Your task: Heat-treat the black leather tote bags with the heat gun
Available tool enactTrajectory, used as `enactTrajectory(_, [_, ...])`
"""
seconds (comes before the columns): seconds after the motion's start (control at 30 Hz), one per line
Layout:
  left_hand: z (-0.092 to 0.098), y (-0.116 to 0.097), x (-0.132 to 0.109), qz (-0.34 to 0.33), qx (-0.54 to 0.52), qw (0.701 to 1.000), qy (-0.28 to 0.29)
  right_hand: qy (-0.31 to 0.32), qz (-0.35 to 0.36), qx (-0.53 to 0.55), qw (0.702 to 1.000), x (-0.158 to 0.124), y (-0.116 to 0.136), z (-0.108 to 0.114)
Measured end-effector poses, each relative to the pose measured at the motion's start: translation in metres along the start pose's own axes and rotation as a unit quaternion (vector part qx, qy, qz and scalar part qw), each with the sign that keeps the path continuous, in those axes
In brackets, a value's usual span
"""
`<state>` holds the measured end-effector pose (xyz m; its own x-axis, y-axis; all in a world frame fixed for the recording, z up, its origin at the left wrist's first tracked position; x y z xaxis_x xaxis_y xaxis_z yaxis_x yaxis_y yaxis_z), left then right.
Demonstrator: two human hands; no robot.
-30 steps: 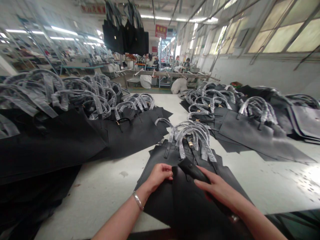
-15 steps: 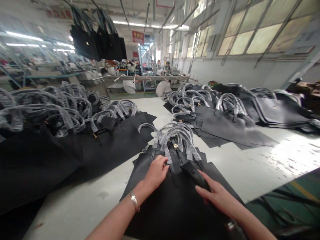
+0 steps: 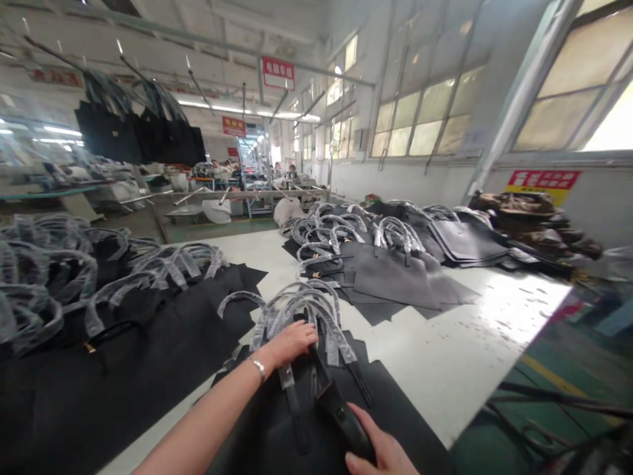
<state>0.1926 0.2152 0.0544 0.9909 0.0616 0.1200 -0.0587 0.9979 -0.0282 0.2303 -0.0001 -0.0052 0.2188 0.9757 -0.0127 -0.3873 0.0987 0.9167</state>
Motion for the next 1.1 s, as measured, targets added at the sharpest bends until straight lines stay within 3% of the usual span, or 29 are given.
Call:
enactTrajectory(0.17, [0.035,-0.023,-0.004,-0.011,0.05,0.996,0.073,-0.022,-0.012,-0.014,1.0,-0.005,-0.014,0.002])
enactTrajectory(0.27, [0.047,-0.033,-0.022,0.1,0.037,0.989,0.099,-0.022,-0.013,-0.022,0.999,-0.009,-0.014,0.002])
enactTrajectory(0.33, [0.043,-0.036,-0.042,0.203,-0.061,0.974,0.077,-0.037,-0.003,-0.028,0.999,-0.011,-0.008,0.004])
enactTrajectory(0.37, [0.034,-0.038,-0.055,0.258,-0.144,0.953,0.065,-0.045,0.004,-0.03,0.998,-0.012,-0.005,0.005])
enactTrajectory(0.43, [0.005,-0.044,-0.083,0.364,-0.341,0.865,0.051,-0.057,0.013,-0.026,0.998,-0.014,0.002,0.005])
enactTrajectory(0.5, [-0.029,-0.06,-0.107,0.437,-0.524,0.731,0.029,-0.06,0.007,-0.011,0.998,-0.017,0.007,0.004])
enactTrajectory(0.6, [-0.057,-0.093,-0.128,0.457,-0.705,0.538,-0.065,-0.058,-0.006,0.018,0.998,-0.022,0.016,0.004])
enactTrajectory(0.67, [-0.06,-0.11,-0.133,0.425,-0.768,0.459,-0.139,-0.068,-0.003,0.033,0.997,-0.026,0.025,0.012])
enactTrajectory(0.7, [-0.059,-0.116,-0.133,0.4,-0.786,0.442,-0.166,-0.077,-0.001,0.036,0.996,-0.028,0.029,0.017])
enactTrajectory(0.77, [-0.055,-0.124,-0.131,0.349,-0.801,0.442,-0.205,-0.085,-0.006,0.03,0.996,-0.032,0.036,0.028])
enactTrajectory(0.87, [-0.052,-0.128,-0.131,0.323,-0.789,0.471,-0.227,-0.032,-0.039,0.048,0.998,-0.041,0.045,0.031])
enactTrajectory(1.0, [-0.048,-0.133,-0.128,0.311,-0.765,0.516,-0.23,0.052,-0.109,0.115,0.986,-0.058,0.055,0.014])
enactTrajectory(1.1, [-0.045,-0.136,-0.124,0.303,-0.748,0.542,-0.232,0.075,-0.13,0.138,0.979,-0.057,0.063,0.001])
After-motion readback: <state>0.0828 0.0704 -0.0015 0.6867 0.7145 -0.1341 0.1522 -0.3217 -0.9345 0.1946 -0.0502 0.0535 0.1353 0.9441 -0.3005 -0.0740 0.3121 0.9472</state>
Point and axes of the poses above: each hand's wrist, its own x-axis towards the middle knuckle, its own z-axis out of the back of the hand, y = z × x, the point moved 8 cm from there along x, towards the middle knuckle, and after that the axes turned 5 degrees about z, right-handed, at the moved point
